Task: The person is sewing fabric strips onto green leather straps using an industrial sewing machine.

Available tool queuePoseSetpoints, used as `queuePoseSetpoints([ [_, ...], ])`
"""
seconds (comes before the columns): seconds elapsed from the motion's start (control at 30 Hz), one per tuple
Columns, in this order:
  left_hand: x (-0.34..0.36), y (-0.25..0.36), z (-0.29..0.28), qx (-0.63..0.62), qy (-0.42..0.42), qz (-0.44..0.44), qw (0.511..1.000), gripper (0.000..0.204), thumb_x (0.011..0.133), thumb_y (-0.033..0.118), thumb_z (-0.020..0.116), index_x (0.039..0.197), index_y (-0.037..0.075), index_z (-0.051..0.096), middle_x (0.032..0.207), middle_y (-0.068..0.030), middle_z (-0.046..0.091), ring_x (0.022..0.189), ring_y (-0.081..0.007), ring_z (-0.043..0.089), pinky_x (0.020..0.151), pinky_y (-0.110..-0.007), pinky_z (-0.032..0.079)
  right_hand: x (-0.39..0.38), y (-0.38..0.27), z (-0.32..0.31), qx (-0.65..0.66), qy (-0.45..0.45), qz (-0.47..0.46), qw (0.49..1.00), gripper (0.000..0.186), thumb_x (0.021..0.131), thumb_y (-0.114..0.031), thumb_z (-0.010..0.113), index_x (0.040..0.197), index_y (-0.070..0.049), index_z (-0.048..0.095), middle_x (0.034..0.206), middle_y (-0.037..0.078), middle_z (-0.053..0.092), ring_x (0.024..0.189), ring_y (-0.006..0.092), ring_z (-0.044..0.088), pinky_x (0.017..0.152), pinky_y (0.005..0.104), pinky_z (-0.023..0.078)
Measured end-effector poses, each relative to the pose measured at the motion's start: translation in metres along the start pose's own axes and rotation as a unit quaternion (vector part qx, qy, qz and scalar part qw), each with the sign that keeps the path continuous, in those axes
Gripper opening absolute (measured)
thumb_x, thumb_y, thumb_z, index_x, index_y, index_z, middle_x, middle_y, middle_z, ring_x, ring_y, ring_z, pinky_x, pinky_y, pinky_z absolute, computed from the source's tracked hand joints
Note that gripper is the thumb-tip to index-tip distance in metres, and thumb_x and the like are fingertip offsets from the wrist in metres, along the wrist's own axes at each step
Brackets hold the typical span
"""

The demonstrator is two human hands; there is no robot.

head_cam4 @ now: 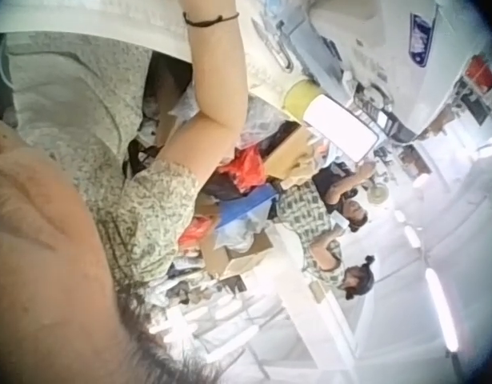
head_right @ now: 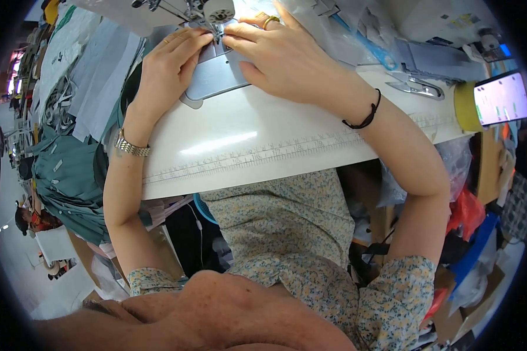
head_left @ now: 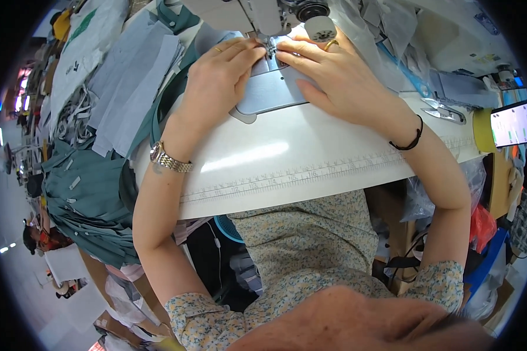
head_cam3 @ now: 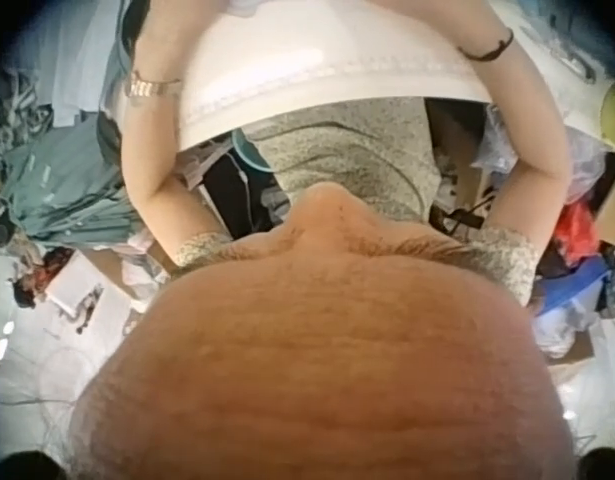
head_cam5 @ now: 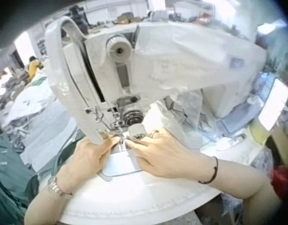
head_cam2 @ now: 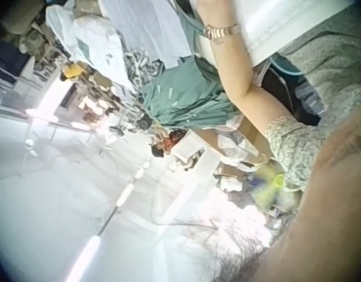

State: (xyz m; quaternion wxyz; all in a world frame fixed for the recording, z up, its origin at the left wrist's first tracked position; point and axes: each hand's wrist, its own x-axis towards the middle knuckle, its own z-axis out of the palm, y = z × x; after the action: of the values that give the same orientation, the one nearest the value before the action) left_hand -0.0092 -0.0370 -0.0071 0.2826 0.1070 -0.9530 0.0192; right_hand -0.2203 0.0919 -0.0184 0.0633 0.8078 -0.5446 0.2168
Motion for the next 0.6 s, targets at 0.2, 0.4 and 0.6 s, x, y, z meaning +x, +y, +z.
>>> queuePoseSetpoints([
  [0.2,-0.003,0.0,-0.002,0.011,0.002,-0.012,1.0,0.018,0.091,0.008,0.062,0.108,0.007,0.069,0.117,-0.0081,0.071,0.113,-0.0263,0.066,0.093,-0.037,0.055,0.005,-0.003,-0.004,-0.004,0.001,-0.018,1.0,0.043,0.091,-0.013,0.058,0.132,-0.004,0.059,0.141,0.008,0.055,0.121,0.0253,0.058,0.101,0.05,0.036],
  [0.4,-0.019,-0.002,-0.018,0.003,-0.003,-0.05,0.999,0.017,0.093,0.006,0.061,0.108,0.006,0.068,0.118,-0.0093,0.069,0.108,-0.0284,0.066,0.092,-0.037,0.054,0.007,-0.006,-0.001,0.033,0.051,-0.056,0.997,0.027,0.088,-0.014,0.062,0.112,-0.005,0.068,0.121,0.006,0.067,0.116,0.0238,0.059,0.106,0.0445,0.041],
  [0.6,-0.045,0.051,-0.057,-0.133,-0.091,0.013,0.987,0.015,0.08,0.009,0.068,0.092,0.003,0.062,0.106,-0.015,0.069,0.102,-0.0338,0.065,0.089,-0.043,0.053,0.015,-0.021,-0.006,0.044,0.193,-0.154,0.968,0.022,0.082,-0.011,0.064,0.103,-0.007,0.069,0.101,0.006,0.07,0.093,0.025,0.067,0.084,0.0376,0.054],
])
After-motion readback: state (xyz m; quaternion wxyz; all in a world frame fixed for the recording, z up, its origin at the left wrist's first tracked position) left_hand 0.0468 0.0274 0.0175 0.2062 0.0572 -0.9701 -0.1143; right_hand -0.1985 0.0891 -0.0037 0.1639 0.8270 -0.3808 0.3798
